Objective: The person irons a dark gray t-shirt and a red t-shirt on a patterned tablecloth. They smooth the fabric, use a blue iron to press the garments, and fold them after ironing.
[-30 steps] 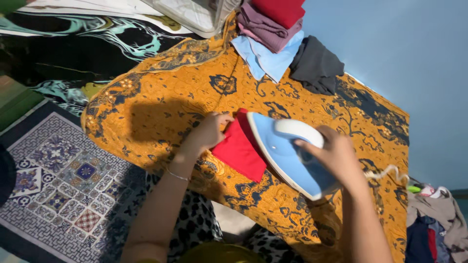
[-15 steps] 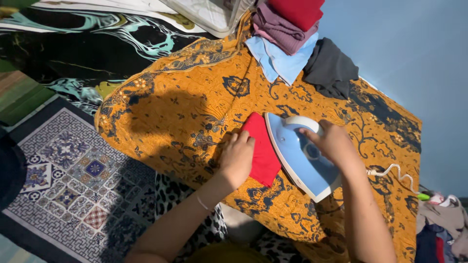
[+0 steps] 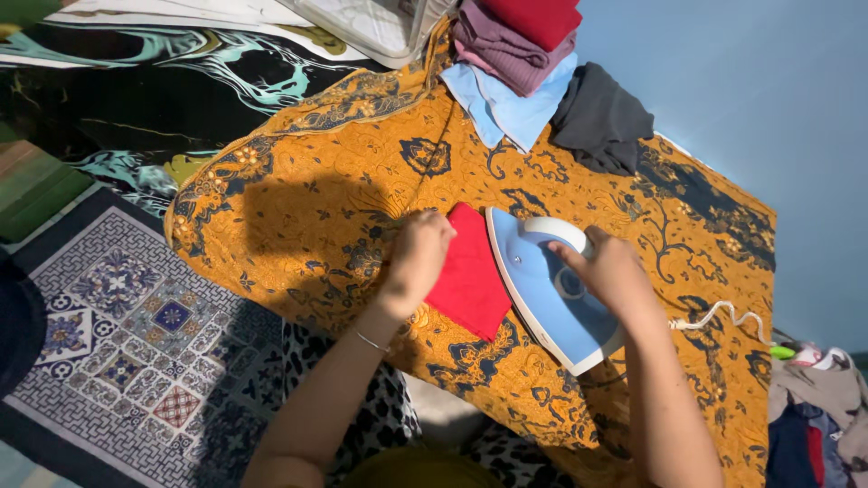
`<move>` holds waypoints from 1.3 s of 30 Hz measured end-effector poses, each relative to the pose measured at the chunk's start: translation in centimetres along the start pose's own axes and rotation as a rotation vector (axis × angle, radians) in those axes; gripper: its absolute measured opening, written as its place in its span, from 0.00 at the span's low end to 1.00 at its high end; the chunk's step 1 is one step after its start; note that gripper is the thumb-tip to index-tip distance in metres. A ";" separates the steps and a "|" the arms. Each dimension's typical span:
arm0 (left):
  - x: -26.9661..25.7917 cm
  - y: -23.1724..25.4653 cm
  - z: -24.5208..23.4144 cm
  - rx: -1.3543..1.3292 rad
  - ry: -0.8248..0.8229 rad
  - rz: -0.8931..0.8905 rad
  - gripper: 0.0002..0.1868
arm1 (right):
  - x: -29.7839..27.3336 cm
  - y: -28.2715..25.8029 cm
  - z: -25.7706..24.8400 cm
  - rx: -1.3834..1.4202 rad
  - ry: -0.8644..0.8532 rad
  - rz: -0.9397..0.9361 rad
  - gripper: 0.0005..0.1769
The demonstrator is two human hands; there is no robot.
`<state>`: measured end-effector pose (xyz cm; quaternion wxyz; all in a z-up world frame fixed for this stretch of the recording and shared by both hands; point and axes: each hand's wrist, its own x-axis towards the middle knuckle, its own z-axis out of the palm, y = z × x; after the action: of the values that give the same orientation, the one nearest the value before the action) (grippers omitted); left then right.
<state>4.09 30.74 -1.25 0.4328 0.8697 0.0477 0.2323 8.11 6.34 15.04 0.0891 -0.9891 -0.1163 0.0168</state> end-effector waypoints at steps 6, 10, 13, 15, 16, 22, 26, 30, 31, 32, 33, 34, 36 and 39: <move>4.1 -4.1 -8.1 0.135 0.313 -0.076 0.06 | 0.1 -0.2 -0.2 0.042 0.026 -0.015 0.37; 3.5 -4.9 -14.4 0.488 0.656 0.175 0.19 | -0.5 -0.1 -0.2 0.048 0.038 -0.041 0.36; 3.7 -1.9 -12.6 0.090 0.225 0.005 0.14 | 0.0 -0.8 -0.6 0.045 0.003 -0.029 0.34; 3.2 0.7 -8.2 -0.668 -0.204 -0.205 0.14 | -0.1 -0.9 -0.7 0.050 0.001 -0.060 0.34; 3.1 1.4 -6.4 -0.270 -0.209 -0.059 0.14 | -0.1 -1.0 -0.7 0.050 0.000 -0.060 0.34; 3.5 -0.3 0.3 0.156 -0.108 0.036 0.08 | -0.2 -0.8 -0.8 0.035 0.006 -0.050 0.33; 4.5 -3.2 0.7 0.211 -0.100 -0.031 0.06 | -0.7 -1.7 -2.1 0.018 0.024 -0.106 0.32; 3.0 -5.0 -2.4 0.134 0.071 0.084 0.12 | -1.9 -3.8 -3.7 0.109 -0.032 -0.100 0.33; 2.4 -5.1 -3.5 0.093 0.090 0.059 0.14 | -1.9 -4.8 -3.6 0.106 -0.060 -0.151 0.32; 1.7 -4.7 -4.5 0.052 0.109 0.034 0.16 | -1.9 -5.8 -3.4 0.103 -0.088 -0.203 0.32; 1.1 -4.2 -5.3 -0.027 0.079 -0.066 0.16 | -2.0 -6.8 -3.3 0.099 -0.115 -0.257 0.31; 0.3 -3.5 -6.2 -0.105 0.047 -0.165 0.16 | -2.4 -7.8 -2.9 0.065 -0.128 -0.279 0.33; -0.7 -2.0 -7.7 -0.269 0.068 -0.205 0.13 | -3.1 -9.6 -2.2 -0.009 -0.150 -0.332 0.36; -1.9 0.3 -9.1 -0.398 0.157 -0.105 0.07 | -4.6 -10.6 -1.9 -0.148 -0.225 -0.384 0.31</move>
<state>-1.69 36.65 3.00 0.6023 0.7428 0.0796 0.2813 1.37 15.09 18.86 0.0044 -0.9445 -0.3126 0.1009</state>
